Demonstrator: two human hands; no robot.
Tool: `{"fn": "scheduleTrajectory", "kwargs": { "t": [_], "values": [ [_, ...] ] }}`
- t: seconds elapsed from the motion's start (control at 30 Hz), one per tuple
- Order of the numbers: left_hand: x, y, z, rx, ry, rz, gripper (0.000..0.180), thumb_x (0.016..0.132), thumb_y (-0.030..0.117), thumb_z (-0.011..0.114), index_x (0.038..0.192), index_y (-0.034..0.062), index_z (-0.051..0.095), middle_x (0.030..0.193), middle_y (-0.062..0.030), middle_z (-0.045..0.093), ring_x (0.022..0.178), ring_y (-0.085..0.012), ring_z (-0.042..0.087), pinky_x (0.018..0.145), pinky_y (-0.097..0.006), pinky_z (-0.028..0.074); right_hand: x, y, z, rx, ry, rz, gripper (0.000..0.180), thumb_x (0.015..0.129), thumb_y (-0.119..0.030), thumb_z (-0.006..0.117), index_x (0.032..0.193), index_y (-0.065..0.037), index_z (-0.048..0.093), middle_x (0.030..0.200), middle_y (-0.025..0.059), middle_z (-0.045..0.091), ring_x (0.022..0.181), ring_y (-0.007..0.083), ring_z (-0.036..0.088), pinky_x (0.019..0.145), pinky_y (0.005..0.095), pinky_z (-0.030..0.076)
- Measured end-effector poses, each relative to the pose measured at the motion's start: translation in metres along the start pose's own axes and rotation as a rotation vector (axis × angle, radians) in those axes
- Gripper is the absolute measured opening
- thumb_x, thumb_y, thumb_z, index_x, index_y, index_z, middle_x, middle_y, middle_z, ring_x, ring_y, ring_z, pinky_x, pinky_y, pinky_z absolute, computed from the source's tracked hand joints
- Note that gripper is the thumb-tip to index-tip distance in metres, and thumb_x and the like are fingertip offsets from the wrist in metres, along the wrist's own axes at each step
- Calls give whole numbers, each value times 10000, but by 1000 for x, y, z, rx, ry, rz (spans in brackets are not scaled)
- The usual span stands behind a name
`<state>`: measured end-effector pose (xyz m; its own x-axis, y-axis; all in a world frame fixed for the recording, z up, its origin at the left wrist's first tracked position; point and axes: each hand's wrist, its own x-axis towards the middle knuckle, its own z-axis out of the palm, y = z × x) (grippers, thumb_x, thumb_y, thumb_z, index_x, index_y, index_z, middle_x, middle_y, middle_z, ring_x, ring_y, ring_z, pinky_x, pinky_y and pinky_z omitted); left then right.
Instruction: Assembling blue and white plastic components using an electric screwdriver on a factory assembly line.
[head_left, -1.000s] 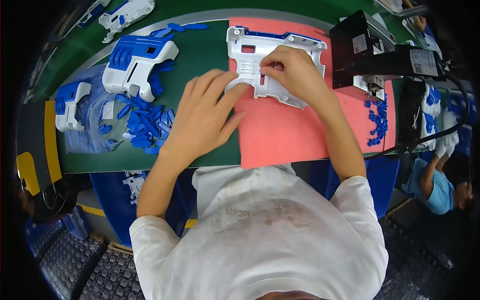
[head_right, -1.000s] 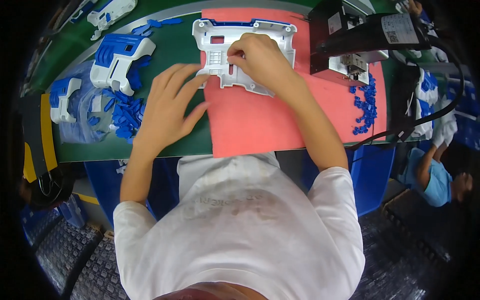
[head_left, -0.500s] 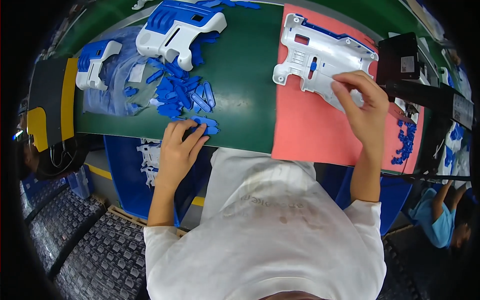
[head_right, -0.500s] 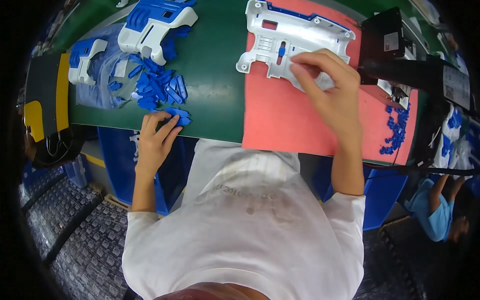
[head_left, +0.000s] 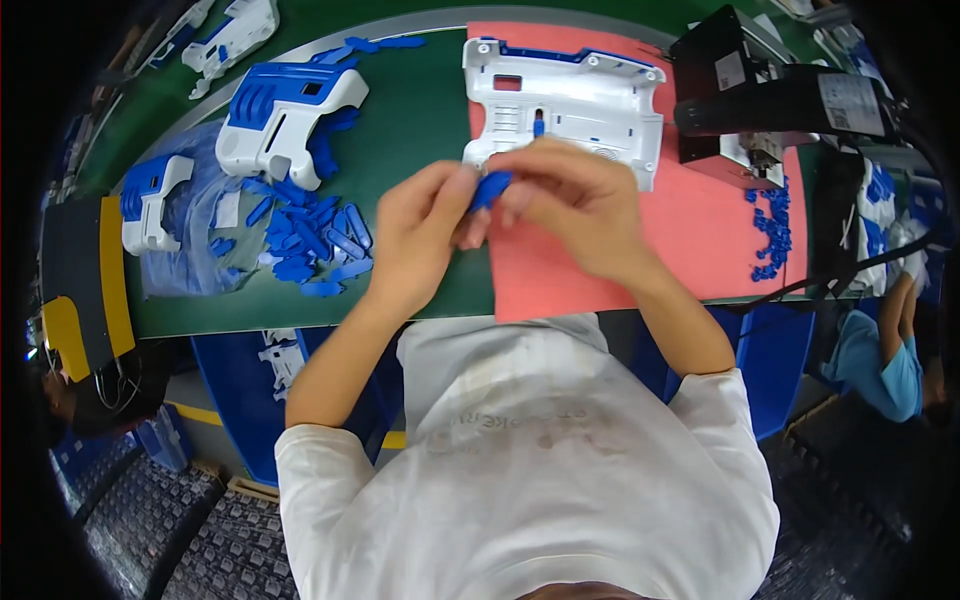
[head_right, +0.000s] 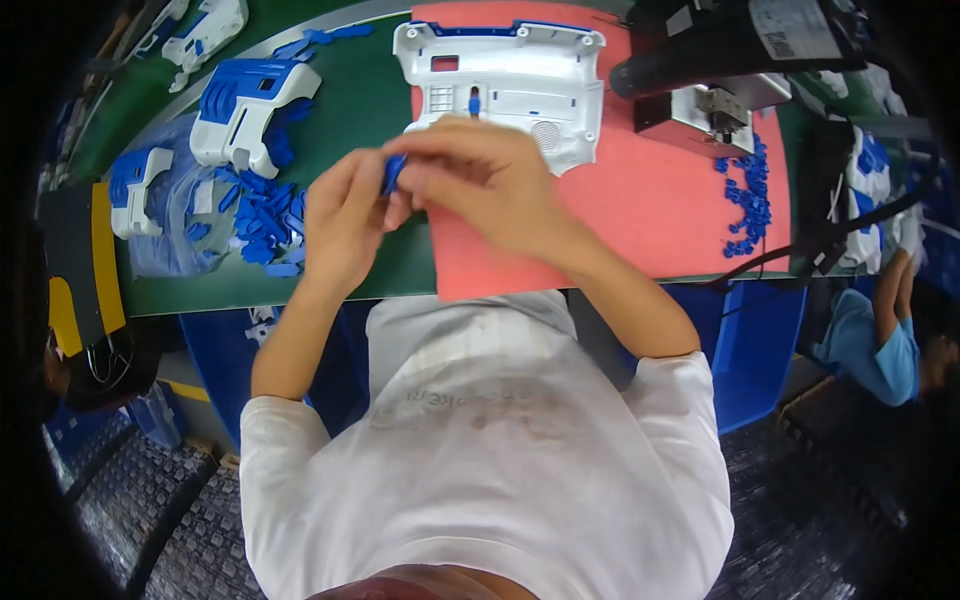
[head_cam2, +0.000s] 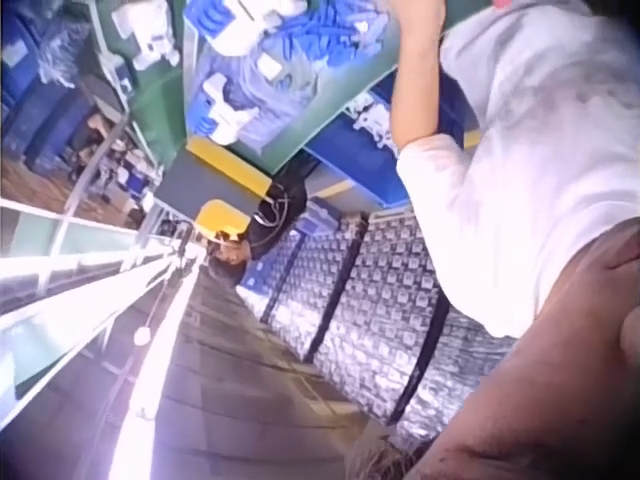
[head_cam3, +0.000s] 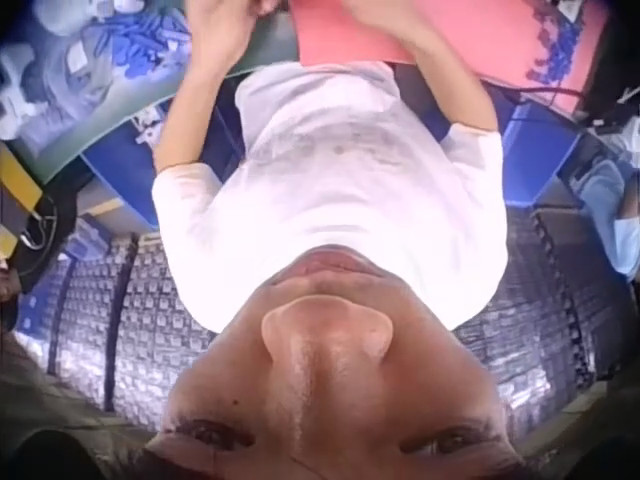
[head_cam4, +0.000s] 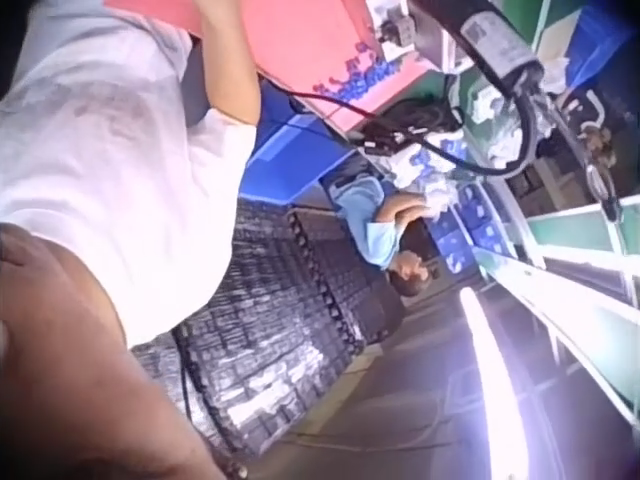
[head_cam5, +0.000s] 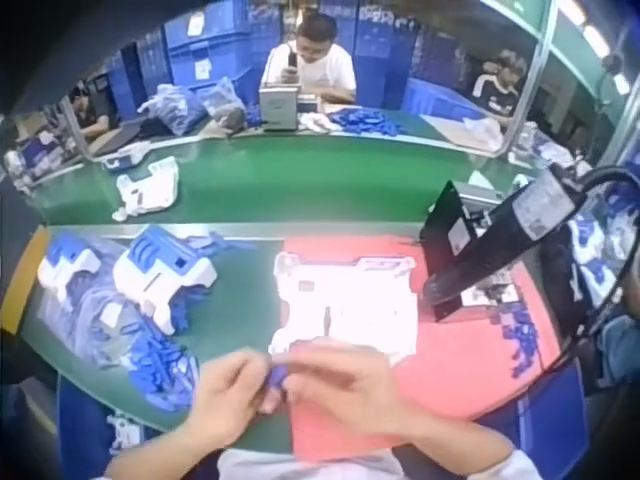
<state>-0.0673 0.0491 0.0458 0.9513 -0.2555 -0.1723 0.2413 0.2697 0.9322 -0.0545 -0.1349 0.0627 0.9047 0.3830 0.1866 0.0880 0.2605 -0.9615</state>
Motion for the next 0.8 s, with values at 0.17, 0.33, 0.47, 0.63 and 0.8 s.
{"fn": "scheduleTrajectory", "kwargs": {
  "t": [0.17,0.33,0.47,0.63,0.8],
  "values": [
    [43,14,24,349,-62,297,205,976,167,520,971,-12,620,828,-61,636,684,-119,600,587,-240,450,20,-10,-41,-289,176,-120,177,824,3,682,994,51,673,908,78,653,741,123,630,642,230,516],
    [67,8,-12,1147,-180,908,326,804,177,691,1071,16,598,1019,-152,629,917,-314,598,779,-377,492,43,8,-67,-682,153,107,188,813,-104,725,961,8,699,774,46,671,690,72,618,630,214,500],
    [70,-4,-9,1295,-314,903,442,770,283,727,1125,52,601,1024,-107,578,957,-293,534,837,-380,447,48,23,-63,-834,164,97,197,795,-107,731,959,-1,700,765,71,676,665,106,620,623,236,497],
    [71,-10,-9,1301,-352,876,439,731,202,758,1128,71,623,1040,-125,558,951,-300,522,831,-382,457,47,27,-60,-1052,207,-17,176,772,-136,727,906,-28,691,805,125,677,681,234,654,668,352,514],
    [73,-7,-7,1369,-299,945,376,734,178,735,1084,94,627,1203,-119,541,1080,-315,513,910,-400,420,6,-15,-76,-1200,540,-942,380,716,-9,758,1062,21,606,874,85,635,765,223,629,688,311,497]
  ]
}}
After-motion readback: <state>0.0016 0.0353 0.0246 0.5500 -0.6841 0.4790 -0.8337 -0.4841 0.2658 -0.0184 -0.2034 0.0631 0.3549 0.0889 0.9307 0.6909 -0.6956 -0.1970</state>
